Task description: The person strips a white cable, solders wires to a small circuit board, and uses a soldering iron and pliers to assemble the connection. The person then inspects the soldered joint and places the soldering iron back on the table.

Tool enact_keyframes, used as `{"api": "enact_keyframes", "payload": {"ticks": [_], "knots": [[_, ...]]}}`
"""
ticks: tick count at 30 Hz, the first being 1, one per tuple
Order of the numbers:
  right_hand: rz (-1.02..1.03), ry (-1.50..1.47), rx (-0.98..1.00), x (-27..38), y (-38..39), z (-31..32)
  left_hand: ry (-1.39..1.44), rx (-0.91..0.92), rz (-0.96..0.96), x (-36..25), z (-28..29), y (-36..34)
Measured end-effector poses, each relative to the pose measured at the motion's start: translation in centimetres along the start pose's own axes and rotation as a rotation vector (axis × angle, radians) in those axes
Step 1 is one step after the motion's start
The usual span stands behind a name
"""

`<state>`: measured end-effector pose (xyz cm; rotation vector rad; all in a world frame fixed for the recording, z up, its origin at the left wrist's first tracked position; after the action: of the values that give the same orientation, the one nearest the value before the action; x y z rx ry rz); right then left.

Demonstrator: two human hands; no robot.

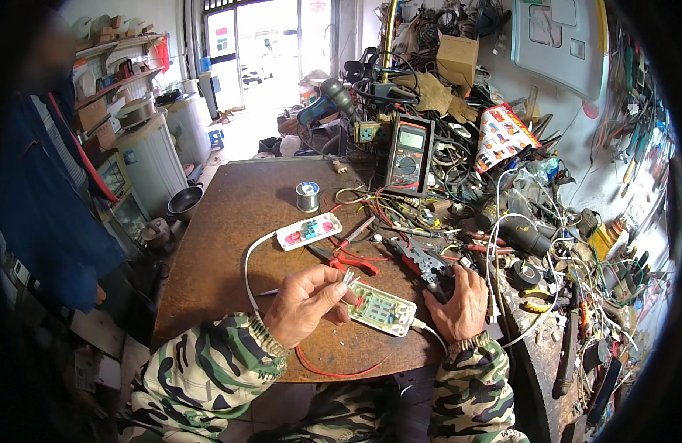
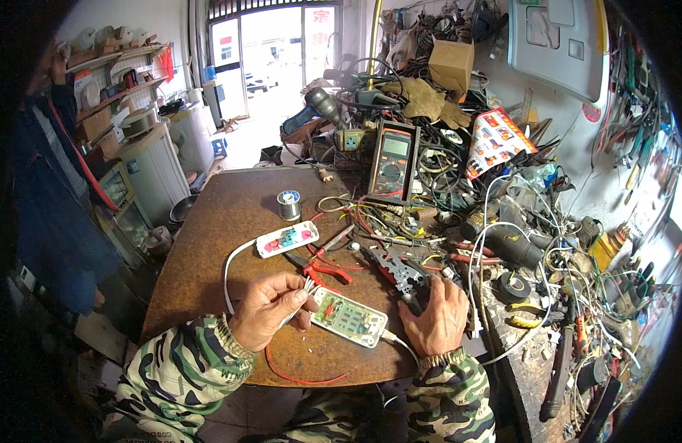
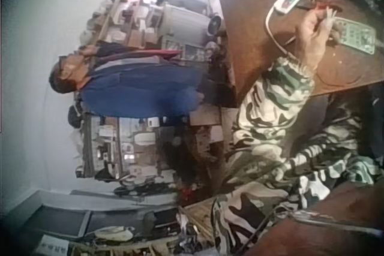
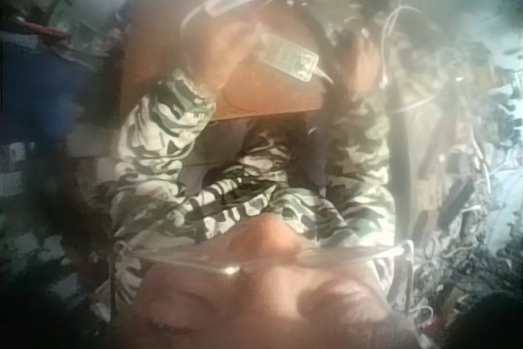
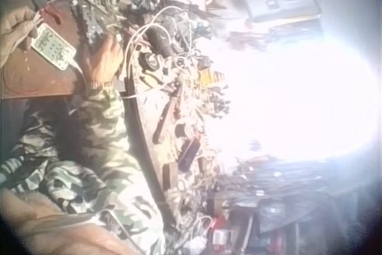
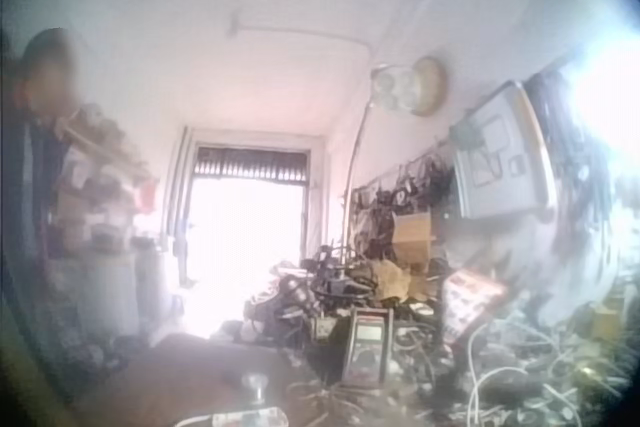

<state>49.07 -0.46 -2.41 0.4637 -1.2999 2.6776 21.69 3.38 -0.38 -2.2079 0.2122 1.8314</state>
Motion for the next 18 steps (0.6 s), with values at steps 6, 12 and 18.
{"api": "enact_keyframes", "payload": {"ticks": [6,12,18], "knots": [[-0.008,0.003,0.001,-0.14,0.09,-0.06,0.006,-0.010,0.013,-0.19,-0.12,0.01],[0.012,-0.011,-0.031,-0.33,0.24,-0.07,0.006,-0.031,0.003,-0.28,-0.18,0.05],[-0.094,-0.027,-0.247,-0.96,0.40,0.34,0.028,-0.063,-0.004,-0.21,0.12,-0.10]]}}
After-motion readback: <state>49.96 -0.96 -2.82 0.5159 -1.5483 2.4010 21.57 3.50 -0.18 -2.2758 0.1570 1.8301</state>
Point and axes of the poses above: each hand's wrist, its own y-axis away from the middle knuckle, its own z-axis out of the back of the hand, x = y × z, the point moved 3 cm from there along -y, towards the middle knuckle, and after that the axes turned 13 degrees about -x, right-handed, at the moved point
